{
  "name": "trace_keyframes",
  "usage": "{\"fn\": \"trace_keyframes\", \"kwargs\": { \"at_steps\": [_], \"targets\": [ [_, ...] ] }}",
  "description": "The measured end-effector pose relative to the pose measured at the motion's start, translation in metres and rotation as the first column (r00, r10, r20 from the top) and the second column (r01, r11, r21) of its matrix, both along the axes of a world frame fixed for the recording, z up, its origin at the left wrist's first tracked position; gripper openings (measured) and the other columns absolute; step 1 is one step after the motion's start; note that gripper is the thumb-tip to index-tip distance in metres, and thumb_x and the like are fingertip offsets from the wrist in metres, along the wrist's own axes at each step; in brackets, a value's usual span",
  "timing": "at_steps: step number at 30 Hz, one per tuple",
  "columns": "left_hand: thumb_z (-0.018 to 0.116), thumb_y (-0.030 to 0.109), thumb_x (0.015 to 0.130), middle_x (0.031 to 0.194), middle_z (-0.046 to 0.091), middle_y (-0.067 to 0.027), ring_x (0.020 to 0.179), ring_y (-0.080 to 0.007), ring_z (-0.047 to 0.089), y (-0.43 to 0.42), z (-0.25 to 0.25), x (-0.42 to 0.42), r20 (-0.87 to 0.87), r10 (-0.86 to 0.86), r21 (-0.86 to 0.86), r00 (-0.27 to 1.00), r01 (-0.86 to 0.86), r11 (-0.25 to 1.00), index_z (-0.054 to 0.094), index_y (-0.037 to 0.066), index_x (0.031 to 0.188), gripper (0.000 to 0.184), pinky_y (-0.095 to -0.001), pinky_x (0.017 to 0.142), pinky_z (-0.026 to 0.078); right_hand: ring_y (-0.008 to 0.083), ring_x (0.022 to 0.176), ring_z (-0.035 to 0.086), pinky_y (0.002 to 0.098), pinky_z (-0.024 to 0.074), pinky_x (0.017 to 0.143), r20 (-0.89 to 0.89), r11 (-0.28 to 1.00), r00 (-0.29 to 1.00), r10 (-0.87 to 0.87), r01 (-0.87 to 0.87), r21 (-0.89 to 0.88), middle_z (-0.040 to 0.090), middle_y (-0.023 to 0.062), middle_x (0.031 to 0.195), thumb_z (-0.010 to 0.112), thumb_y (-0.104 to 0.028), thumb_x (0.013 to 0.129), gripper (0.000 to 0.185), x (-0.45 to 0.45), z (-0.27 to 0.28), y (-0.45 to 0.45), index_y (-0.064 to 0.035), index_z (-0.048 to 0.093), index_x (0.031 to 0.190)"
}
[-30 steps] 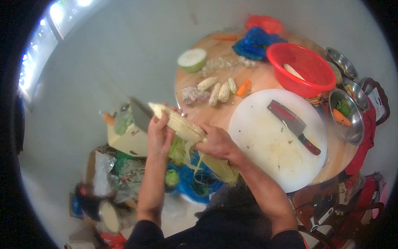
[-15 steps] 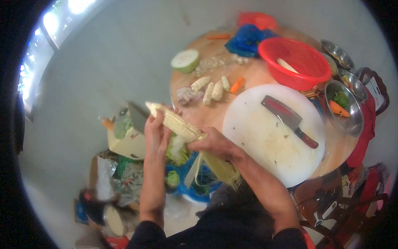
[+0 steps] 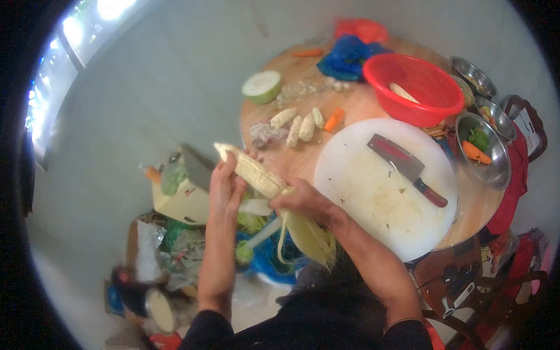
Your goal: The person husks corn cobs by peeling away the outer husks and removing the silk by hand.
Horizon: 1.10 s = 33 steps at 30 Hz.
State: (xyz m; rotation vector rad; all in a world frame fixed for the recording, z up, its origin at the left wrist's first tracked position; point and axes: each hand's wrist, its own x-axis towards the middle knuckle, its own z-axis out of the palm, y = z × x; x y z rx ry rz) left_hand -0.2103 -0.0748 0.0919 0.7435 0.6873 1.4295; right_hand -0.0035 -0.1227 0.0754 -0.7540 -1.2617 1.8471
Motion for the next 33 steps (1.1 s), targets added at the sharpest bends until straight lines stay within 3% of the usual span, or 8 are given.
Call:
{"fn": "trace_keyframes", "kwargs": {
  "at_steps": [5, 9, 11, 13, 20, 28, 30, 33],
  "targets": [
    [0.055, 0.025, 0.105, 0.127, 0.057, -0.0225, 0.114, -0.0334, 0.064, -0.008, 0.006, 0.001, -0.125, 0.002, 0.031, 0.992, 0.001, 1.0, 0.046, -0.007, 0.131, 0.042, -0.0507, 0.103, 0.053, 0.0108, 0.089, 0.064, 0.027, 0.0512, 0.083, 0.4, 0.997, 0.916, -0.017, -0.016, 0.078, 0.071, 0.0053, 0.1, 0.078, -0.024, 0.082, 0.048, 0.001, 0.008, -0.004, 0.0028, 0.066, 0.12],
    [0.055, 0.029, 0.105, 0.13, 0.055, -0.0184, 0.114, -0.032, 0.063, -0.024, -0.003, 0.022, -0.017, 0.084, 0.168, 0.996, -0.08, 0.982, 0.044, 0.0, 0.139, 0.046, -0.0511, 0.103, 0.052, 0.0109, 0.093, 0.065, 0.0288, 0.0515, 0.084, 0.254, 0.968, 0.959, -0.128, 0.066, 0.241, 0.072, 0.0053, 0.102, 0.076, -0.02, 0.084, 0.04, -0.015, -0.014, -0.009, 0.0025, 0.068, 0.116],
    [0.058, 0.037, 0.103, 0.13, 0.054, -0.0142, 0.114, -0.031, 0.062, -0.031, -0.014, 0.032, 0.148, -0.172, 0.167, 0.974, 0.147, 0.975, 0.039, 0.005, 0.145, 0.056, -0.0522, 0.103, 0.052, 0.0106, 0.095, 0.065, 0.0295, 0.0513, 0.086, 0.077, 0.962, 0.984, -0.163, 0.141, 0.234, 0.072, 0.0044, 0.102, 0.074, -0.017, 0.087, 0.032, -0.026, -0.021, -0.011, 0.0013, 0.07, 0.113],
    [0.065, 0.03, 0.099, 0.115, 0.057, -0.0137, 0.102, -0.0283, 0.064, -0.034, -0.008, 0.035, 0.077, -0.085, 0.003, 0.993, 0.086, 0.996, 0.044, 0.003, 0.137, 0.051, -0.0488, 0.093, 0.055, 0.0176, 0.093, 0.069, 0.0333, 0.0532, 0.085, 0.184, 0.952, 0.961, -0.207, 0.154, 0.265, 0.073, 0.0111, 0.097, 0.076, -0.023, 0.085, 0.034, -0.028, -0.025, -0.011, 0.0008, 0.071, 0.109],
    [0.066, 0.007, 0.089, 0.089, 0.057, -0.0111, 0.073, -0.022, 0.061, -0.041, 0.011, 0.05, -0.18, 0.052, 0.145, 0.982, -0.026, 0.989, 0.049, 0.001, 0.11, 0.027, -0.0401, 0.072, 0.056, 0.0445, 0.085, 0.071, 0.0477, 0.0572, 0.078, 0.588, 0.849, 0.691, -0.421, 0.071, 0.524, 0.071, 0.0273, 0.084, 0.074, -0.024, 0.08, 0.032, -0.028, 0.002, -0.018, 0.0035, 0.071, 0.095],
    [0.067, 0.006, 0.088, 0.083, 0.06, -0.0099, 0.074, -0.0211, 0.063, -0.043, -0.002, 0.047, -0.163, 0.145, 0.279, 0.976, -0.095, 0.956, 0.052, 0.0, 0.107, 0.025, -0.0373, 0.069, 0.055, 0.0445, 0.078, 0.07, 0.0513, 0.057, 0.074, 0.637, 0.76, 0.507, -0.581, 0.058, 0.648, 0.07, 0.0262, 0.078, 0.073, -0.03, 0.083, 0.032, -0.032, -0.009, -0.015, 0.0016, 0.071, 0.09],
    [0.068, 0.007, 0.088, 0.083, 0.061, -0.0109, 0.075, -0.0203, 0.064, -0.049, -0.005, 0.044, -0.682, 0.499, 0.687, 0.535, 0.234, 0.688, 0.055, 0.0, 0.104, 0.022, -0.0358, 0.07, 0.055, 0.0447, 0.078, 0.07, 0.0513, 0.0568, 0.074, 0.605, 0.699, 0.479, -0.636, 0.027, 0.714, 0.069, 0.0272, 0.078, 0.071, -0.03, 0.085, 0.033, -0.033, -0.025, -0.01, 0.003, 0.071, 0.088],
    [0.068, 0.008, 0.088, 0.084, 0.063, -0.0101, 0.075, -0.0196, 0.064, -0.041, 0.008, 0.044, -0.427, 0.262, 0.34, 0.865, -0.115, 0.934, 0.058, 0.001, 0.103, 0.019, -0.0345, 0.071, 0.055, 0.0462, 0.078, 0.07, 0.052, 0.0563, 0.076, 0.705, 0.805, 0.488, -0.515, -0.007, 0.593, 0.069, 0.0277, 0.079, 0.067, -0.031, 0.087, 0.035, -0.033, -0.035, -0.004, 0.0038, 0.071, 0.091]
  ]
}}
